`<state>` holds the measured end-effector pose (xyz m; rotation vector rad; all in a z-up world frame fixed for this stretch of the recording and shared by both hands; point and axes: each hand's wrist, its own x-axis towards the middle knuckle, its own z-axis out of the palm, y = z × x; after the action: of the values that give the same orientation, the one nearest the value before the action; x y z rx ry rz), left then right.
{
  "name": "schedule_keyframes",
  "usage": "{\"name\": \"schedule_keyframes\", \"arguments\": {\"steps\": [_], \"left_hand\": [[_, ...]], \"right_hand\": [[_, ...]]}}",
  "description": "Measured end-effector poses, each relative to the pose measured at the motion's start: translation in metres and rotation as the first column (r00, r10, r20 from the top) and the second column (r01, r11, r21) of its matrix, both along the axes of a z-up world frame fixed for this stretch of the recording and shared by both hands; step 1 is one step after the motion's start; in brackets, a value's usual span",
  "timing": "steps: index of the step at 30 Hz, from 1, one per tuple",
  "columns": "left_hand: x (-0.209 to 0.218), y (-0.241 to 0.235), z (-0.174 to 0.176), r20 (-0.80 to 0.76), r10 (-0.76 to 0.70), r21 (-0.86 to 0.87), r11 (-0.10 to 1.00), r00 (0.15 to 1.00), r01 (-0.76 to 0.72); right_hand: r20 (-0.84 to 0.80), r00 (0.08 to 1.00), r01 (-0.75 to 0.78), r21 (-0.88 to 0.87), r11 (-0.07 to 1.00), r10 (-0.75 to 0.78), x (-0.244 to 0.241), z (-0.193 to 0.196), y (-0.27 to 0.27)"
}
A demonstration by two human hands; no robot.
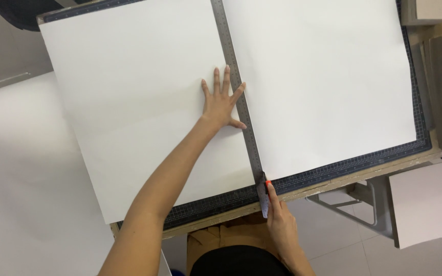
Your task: The person applies adhesive to a cardboard template using a roller, then places a large white sheet over it and smooths it with a blue plastic scraper. They fold the white sheet, align it with a metal ruler, and cut it with a red utility knife.
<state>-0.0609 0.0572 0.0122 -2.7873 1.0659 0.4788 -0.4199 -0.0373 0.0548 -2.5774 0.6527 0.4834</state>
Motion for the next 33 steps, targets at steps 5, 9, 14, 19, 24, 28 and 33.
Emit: {"name": "schedule_keyframes", "arguments": {"steps": [5,9,14,19,24,28,33], "left_hand": [[0.003,-0.013,0.016,-0.097,0.088,0.177,0.982,0.991,-0.070],[0.006,-0.013,0.015,-0.108,0.145,0.125,0.983,0.984,-0.131],[0.007,-0.017,0.031,-0.268,0.199,0.032,0.980,0.943,-0.198],[0.012,-0.018,0.040,-0.291,0.194,0.077,0.981,0.937,-0.180],[0.015,-0.017,0.048,-0.311,0.194,0.068,0.981,0.930,-0.182],[0.013,-0.017,0.050,-0.310,0.199,0.090,0.980,0.930,-0.180],[0.011,-0.017,0.051,-0.316,0.195,0.105,0.980,0.928,-0.170]], "right_hand": [[-0.493,0.850,0.348,0.255,0.902,-0.188,0.094,0.087,-0.029],[-0.287,0.933,0.296,0.262,0.919,-0.219,0.242,0.131,-0.028],[0.634,0.772,-0.137,0.098,0.986,0.045,0.428,0.012,-0.019],[0.485,0.874,-0.066,0.088,0.994,0.015,0.507,-0.028,-0.026],[0.439,0.898,-0.056,0.079,0.995,0.016,0.528,-0.040,-0.030],[0.360,0.931,-0.071,0.037,0.997,0.053,0.541,-0.035,-0.033],[0.262,0.958,-0.105,-0.048,0.993,0.114,0.536,0.031,-0.010]]}}
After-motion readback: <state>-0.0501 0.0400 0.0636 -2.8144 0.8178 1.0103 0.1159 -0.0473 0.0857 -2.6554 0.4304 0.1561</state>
